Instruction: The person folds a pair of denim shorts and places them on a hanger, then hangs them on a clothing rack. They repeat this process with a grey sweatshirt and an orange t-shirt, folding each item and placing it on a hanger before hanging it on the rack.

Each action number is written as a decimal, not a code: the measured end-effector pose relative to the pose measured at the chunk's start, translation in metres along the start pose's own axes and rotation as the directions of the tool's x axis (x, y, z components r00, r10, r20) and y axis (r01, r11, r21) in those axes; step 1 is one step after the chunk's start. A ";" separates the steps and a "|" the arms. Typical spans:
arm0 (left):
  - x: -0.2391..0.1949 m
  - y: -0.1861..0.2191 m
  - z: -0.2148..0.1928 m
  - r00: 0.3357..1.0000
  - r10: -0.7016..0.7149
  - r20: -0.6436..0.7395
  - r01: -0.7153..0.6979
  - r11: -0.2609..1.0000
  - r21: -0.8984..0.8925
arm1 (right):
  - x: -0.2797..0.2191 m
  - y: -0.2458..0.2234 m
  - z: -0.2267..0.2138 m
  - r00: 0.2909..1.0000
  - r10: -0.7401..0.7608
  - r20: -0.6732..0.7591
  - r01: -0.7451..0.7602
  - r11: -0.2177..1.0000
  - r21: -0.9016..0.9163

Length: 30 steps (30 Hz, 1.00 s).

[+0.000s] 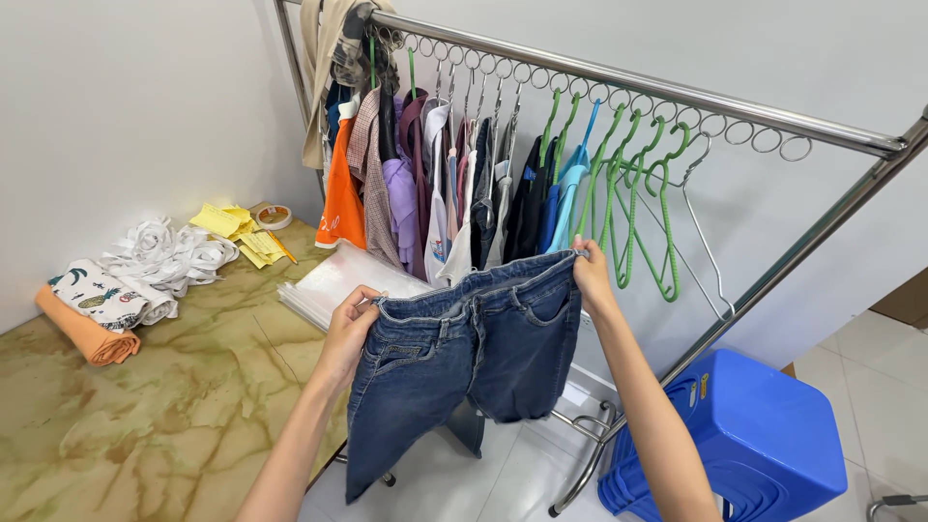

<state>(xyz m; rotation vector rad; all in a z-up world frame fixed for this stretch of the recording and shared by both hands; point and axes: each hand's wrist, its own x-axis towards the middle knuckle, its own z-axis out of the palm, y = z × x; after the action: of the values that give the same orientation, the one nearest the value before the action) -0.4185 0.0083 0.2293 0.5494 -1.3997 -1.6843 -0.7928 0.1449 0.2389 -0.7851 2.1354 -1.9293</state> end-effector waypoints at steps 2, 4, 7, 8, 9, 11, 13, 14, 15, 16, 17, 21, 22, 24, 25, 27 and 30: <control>0.002 -0.003 -0.001 1.000 0.000 -0.001 0.000 1.000 -0.003 | 0.002 -0.001 0.001 1.000 0.000 -0.018 0.001 0.998 0.065; 0.004 -0.006 -0.001 1.000 0.001 -0.003 -0.001 1.000 -0.006 | 0.000 -0.004 0.002 0.999 0.001 -0.034 0.003 0.991 0.131; 0.005 -0.010 -0.003 1.000 0.000 -0.028 0.000 1.000 -0.011 | -0.016 -0.004 0.001 1.000 0.007 -0.018 -0.004 0.987 0.163; 0.004 -0.009 -0.004 0.999 -0.006 -0.047 0.006 1.000 -0.012 | -0.022 0.001 0.001 0.999 -0.025 -0.023 0.029 0.982 0.184; 0.003 -0.009 -0.005 0.998 -0.012 -0.065 0.011 1.000 -0.013 | -0.028 0.007 0.001 0.998 -0.057 -0.029 0.062 0.977 0.205; 0.002 -0.010 -0.004 0.995 -0.013 -0.095 0.013 1.000 -0.007 | -0.049 0.019 0.008 0.991 -0.119 -0.059 0.129 0.968 0.216; 0.012 -0.032 -0.017 0.991 -0.027 -0.130 0.027 1.000 -0.003 | -0.077 0.031 0.014 0.982 -0.171 -0.082 0.185 0.958 0.219; 0.024 -0.053 -0.030 0.986 0.012 -0.168 -0.003 0.999 0.052 | -0.093 0.036 0.018 0.975 -0.191 -0.110 0.212 0.950 0.229; 0.035 -0.073 -0.044 0.978 0.053 -0.202 -0.031 0.994 0.109 | -0.109 0.041 0.023 0.967 -0.211 -0.139 0.240 0.941 0.238; 0.029 -0.067 -0.044 0.977 0.048 -0.207 -0.025 0.993 0.112 | -0.127 0.033 0.024 0.969 -0.206 -0.134 0.233 0.943 0.239; 0.023 -0.061 -0.044 0.965 0.063 -0.256 -0.033 0.992 0.118 | -0.145 0.024 0.026 0.961 -0.235 -0.147 0.262 0.942 0.208; 0.020 -0.056 -0.064 0.938 0.139 -0.319 -0.091 0.983 0.160 | -0.168 0.015 0.030 0.914 -0.365 -0.179 0.393 0.906 0.158; 0.015 -0.048 -0.068 0.934 0.130 -0.334 -0.077 0.983 0.166 | -0.164 0.022 0.027 0.921 -0.354 -0.163 0.379 0.911 0.163; 0.006 -0.031 -0.080 0.924 0.233 -0.303 -0.202 0.971 0.131 | -0.155 0.035 0.027 0.845 -0.488 -0.218 0.514 0.854 0.080; 0.001 -0.031 -0.087 0.918 0.230 -0.324 -0.192 0.971 0.143 | -0.162 0.031 0.026 0.855 -0.479 -0.198 0.504 0.859 0.095; -0.006 -0.031 -0.102 0.905 0.312 -0.290 -0.299 0.950 0.089 | -0.170 0.022 0.025 0.840 -0.507 -0.193 0.538 0.826 0.168; -0.023 -0.024 -0.110 0.914 0.314 -0.258 -0.310 0.949 0.057 | -0.201 -0.006 0.036 0.848 -0.507 -0.154 0.530 0.811 0.246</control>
<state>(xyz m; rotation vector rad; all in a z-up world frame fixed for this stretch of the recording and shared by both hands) -0.3286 -0.0351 0.1716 0.5077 -1.2324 -1.2940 -0.6038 0.2085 0.1937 -1.3593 1.7344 -2.4924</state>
